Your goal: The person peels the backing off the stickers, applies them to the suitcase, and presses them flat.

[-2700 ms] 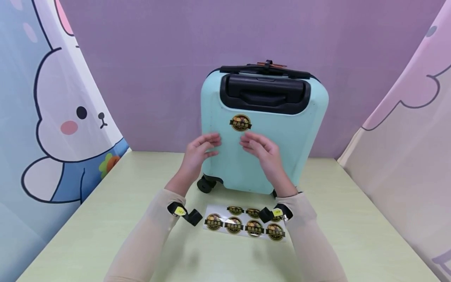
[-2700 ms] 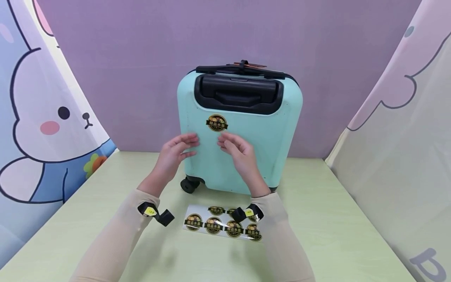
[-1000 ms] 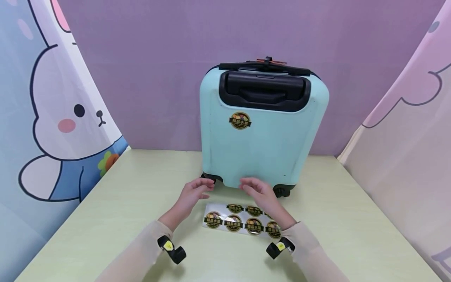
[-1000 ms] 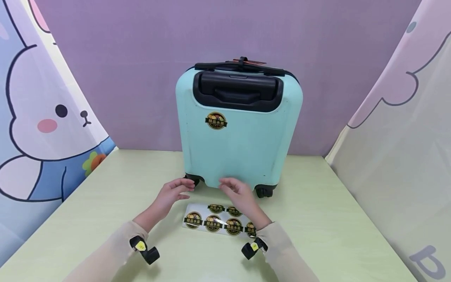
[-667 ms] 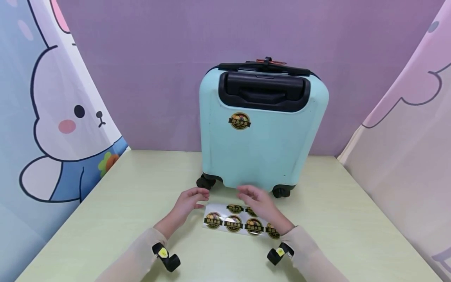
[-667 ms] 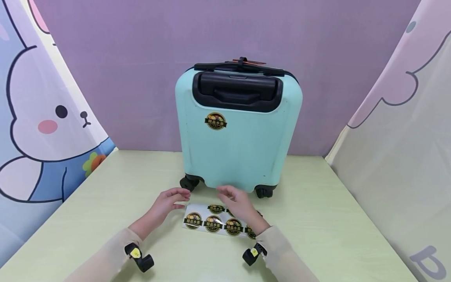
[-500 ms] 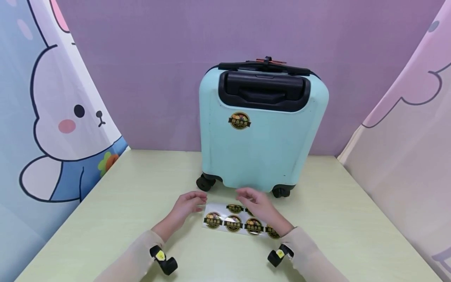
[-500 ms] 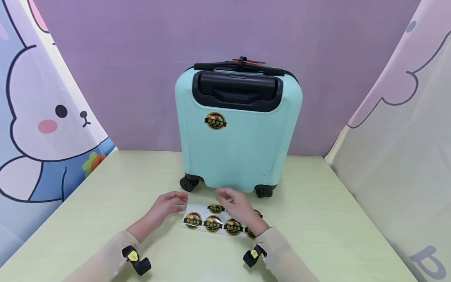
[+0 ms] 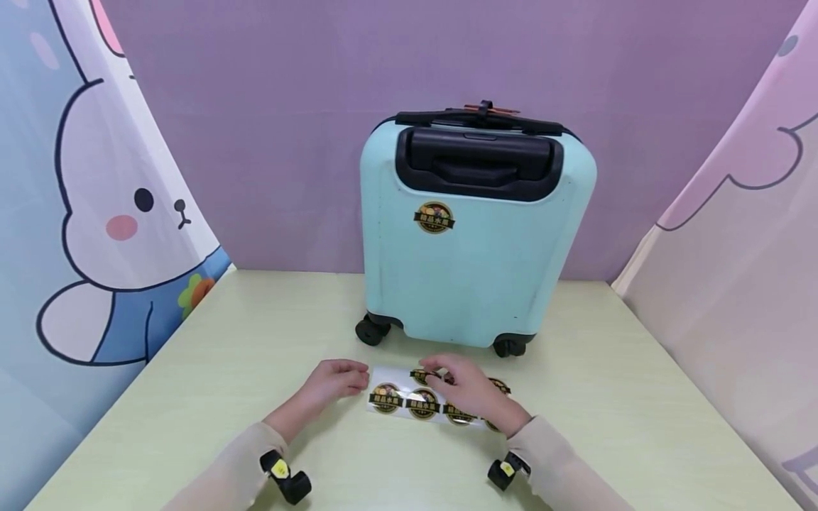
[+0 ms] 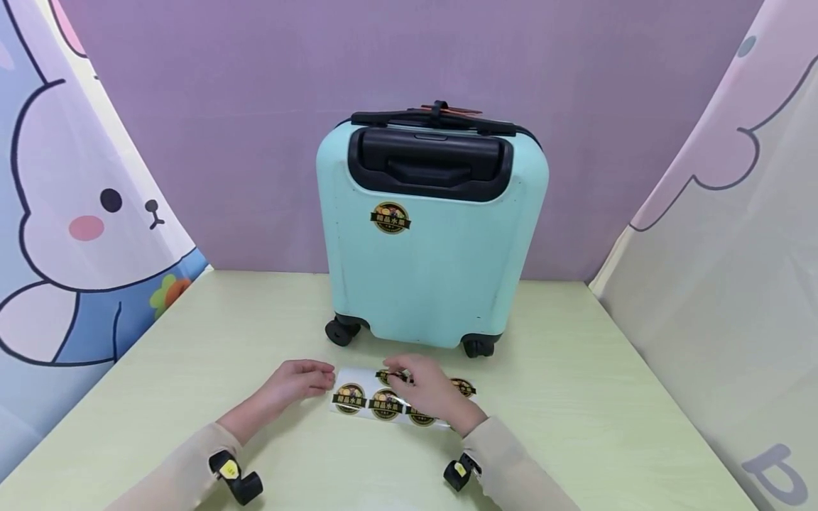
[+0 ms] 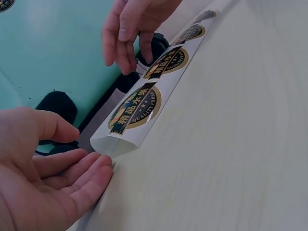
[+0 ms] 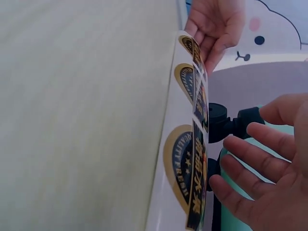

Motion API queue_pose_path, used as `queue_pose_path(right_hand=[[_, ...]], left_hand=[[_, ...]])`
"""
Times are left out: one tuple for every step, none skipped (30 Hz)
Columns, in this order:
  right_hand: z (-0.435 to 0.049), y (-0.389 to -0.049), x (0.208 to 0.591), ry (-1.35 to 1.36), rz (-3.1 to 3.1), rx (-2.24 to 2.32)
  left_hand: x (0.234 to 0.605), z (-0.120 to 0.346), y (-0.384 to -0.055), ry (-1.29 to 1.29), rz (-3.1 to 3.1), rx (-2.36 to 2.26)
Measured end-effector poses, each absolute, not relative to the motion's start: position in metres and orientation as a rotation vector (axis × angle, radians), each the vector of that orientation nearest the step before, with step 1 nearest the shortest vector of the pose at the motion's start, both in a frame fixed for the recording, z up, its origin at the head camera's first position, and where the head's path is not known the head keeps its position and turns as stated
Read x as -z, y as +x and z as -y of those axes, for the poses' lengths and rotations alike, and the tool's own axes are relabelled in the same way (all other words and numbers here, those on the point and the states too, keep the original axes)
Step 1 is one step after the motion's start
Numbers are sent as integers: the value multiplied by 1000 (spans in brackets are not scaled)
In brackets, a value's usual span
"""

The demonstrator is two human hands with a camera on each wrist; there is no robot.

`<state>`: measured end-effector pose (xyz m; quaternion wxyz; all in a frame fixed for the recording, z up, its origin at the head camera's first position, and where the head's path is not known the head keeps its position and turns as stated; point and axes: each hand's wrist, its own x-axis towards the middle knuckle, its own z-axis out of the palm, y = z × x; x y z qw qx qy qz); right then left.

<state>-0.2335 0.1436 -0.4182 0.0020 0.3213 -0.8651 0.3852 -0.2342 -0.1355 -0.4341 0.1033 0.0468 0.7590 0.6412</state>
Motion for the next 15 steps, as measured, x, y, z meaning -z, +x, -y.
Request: queue_pose_path(right_hand=[[-144,-233,418,1031,2715,-1166],[-143,-232,418,1052,2712,-1128],[-143,-231,418,1074,2708,-1092],[-143,-231,418,1093,2704,-1058],[-143,-230,418,1107,2699,-1028],[-143,-230,418,1117,2693,-1001],[-142,-229,418,1124,2688,-971],[-142,-229,418,1131,2681,-949],[-142,-228,418,1137,2676,-930],[-141,-227,418,1140,2672,-914],[-141,-227,418,1143,2669,-896],[-140,-226,418,1155,2655,-876],[-140,-226,418,1167,2638,-851],[-139,-226,419,1182,2617,-833],[-139,-226,419,1194,2599,-811]], left_hand=[[434,136,-234,157,-2231,-1880],[433,137,-234,174,-2224,-1869],[433,137,-233,189,-2217,-1860],[433,138,-233,201,-2212,-1851],[433,138,-233,212,-2207,-1847],[434,139,-233,222,-2199,-1845],[435,139,-233,233,-2194,-1844],[435,139,-233,242,-2192,-1842],[436,139,-233,250,-2194,-1838],[436,139,-233,259,-2193,-1837],[437,139,-233,267,-2190,-1837],[437,139,-233,275,-2187,-1834],[438,139,-233,281,-2185,-1834],[438,138,-233,285,-2186,-1835],[438,138,-233,290,-2187,-1834]])
